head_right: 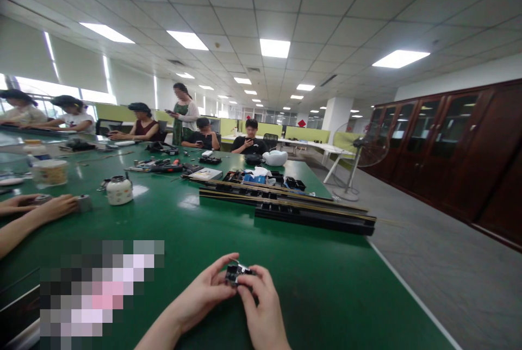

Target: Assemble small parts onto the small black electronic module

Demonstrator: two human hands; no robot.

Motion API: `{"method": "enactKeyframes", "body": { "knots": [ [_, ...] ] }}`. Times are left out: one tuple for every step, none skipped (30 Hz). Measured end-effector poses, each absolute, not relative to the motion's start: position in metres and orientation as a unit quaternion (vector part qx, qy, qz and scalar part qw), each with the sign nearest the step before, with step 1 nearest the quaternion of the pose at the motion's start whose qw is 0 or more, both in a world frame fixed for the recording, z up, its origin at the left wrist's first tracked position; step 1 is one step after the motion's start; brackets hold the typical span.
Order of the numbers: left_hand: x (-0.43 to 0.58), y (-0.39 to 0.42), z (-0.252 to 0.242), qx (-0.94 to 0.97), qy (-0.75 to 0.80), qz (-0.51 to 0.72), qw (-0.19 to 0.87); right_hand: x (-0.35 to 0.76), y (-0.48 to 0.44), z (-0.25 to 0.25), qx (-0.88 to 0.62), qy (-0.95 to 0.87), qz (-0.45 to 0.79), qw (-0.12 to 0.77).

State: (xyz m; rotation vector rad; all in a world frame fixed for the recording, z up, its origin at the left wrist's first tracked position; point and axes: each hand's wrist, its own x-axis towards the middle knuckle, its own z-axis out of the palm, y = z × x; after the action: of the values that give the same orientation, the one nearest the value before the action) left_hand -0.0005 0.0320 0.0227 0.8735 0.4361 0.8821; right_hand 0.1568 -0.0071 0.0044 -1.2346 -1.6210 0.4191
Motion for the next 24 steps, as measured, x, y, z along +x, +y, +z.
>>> {"method": "enactKeyframes", "body": {
  "knots": [
    [0.000,0.032,0.023,0.404,0.203,0.411,0.792,0.157,-0.007,0.005,-0.514,-0.672,0.173,0.505],
    [0.000,0.032,0.023,0.402,0.204,0.411,0.793,0.157,-0.008,0.005,-0.515,-0.672,0.174,0.503],
    [0.000,0.032,0.024,0.398,0.206,0.411,0.794,0.157,-0.008,0.005,-0.516,-0.672,0.175,0.501],
    [0.000,0.032,0.024,0.394,0.206,0.410,0.797,0.157,-0.008,0.006,-0.513,-0.674,0.175,0.501],
    [0.000,0.032,0.024,0.388,0.203,0.408,0.801,0.157,-0.008,0.006,-0.508,-0.676,0.173,0.504],
    [-0.001,0.032,0.024,0.382,0.199,0.406,0.806,0.157,-0.008,0.007,-0.502,-0.678,0.170,0.509],
    [-0.001,0.031,0.024,0.376,0.193,0.403,0.812,0.157,-0.008,0.007,-0.496,-0.679,0.166,0.515],
    [-0.002,0.031,0.024,0.371,0.186,0.402,0.816,0.156,-0.008,0.007,-0.490,-0.680,0.163,0.520],
    [-0.003,0.031,0.024,0.366,0.179,0.401,0.820,0.156,-0.008,0.008,-0.486,-0.680,0.161,0.524],
    [-0.004,0.031,0.024,0.362,0.173,0.401,0.824,0.156,-0.009,0.008,-0.484,-0.679,0.161,0.528],
    [-0.005,0.032,0.023,0.359,0.168,0.402,0.826,0.156,-0.009,0.009,-0.483,-0.677,0.160,0.532],
    [-0.005,0.032,0.023,0.356,0.165,0.403,0.827,0.155,-0.009,0.009,-0.482,-0.675,0.162,0.534],
    [-0.006,0.032,0.022,0.354,0.164,0.404,0.827,0.155,-0.010,0.010,-0.483,-0.673,0.166,0.535],
    [-0.006,0.033,0.022,0.353,0.164,0.405,0.827,0.155,-0.010,0.011,-0.485,-0.670,0.173,0.534],
    [-0.006,0.033,0.021,0.354,0.165,0.404,0.827,0.154,-0.011,0.012,-0.488,-0.668,0.181,0.532],
    [-0.007,0.034,0.021,0.355,0.167,0.404,0.827,0.154,-0.011,0.012,-0.490,-0.666,0.191,0.529],
    [-0.007,0.034,0.020,0.356,0.170,0.403,0.826,0.154,-0.012,0.013,-0.491,-0.665,0.200,0.526],
    [-0.007,0.034,0.020,0.356,0.171,0.403,0.825,0.153,-0.012,0.013,-0.490,-0.664,0.207,0.525],
    [-0.007,0.035,0.020,0.356,0.172,0.404,0.825,0.153,-0.012,0.014,-0.487,-0.664,0.211,0.526],
    [-0.007,0.035,0.020,0.355,0.172,0.405,0.825,0.153,-0.012,0.014,-0.484,-0.664,0.211,0.530],
    [-0.007,0.035,0.021,0.354,0.174,0.407,0.824,0.152,-0.012,0.014,-0.480,-0.664,0.209,0.534],
    [-0.007,0.034,0.021,0.353,0.176,0.407,0.824,0.152,-0.012,0.014,-0.477,-0.663,0.206,0.539],
    [-0.007,0.034,0.022,0.352,0.180,0.406,0.824,0.152,-0.012,0.015,-0.475,-0.662,0.203,0.543],
    [-0.007,0.034,0.022,0.352,0.185,0.405,0.823,0.152,-0.011,0.015,-0.473,-0.662,0.202,0.545]
  ]
}}
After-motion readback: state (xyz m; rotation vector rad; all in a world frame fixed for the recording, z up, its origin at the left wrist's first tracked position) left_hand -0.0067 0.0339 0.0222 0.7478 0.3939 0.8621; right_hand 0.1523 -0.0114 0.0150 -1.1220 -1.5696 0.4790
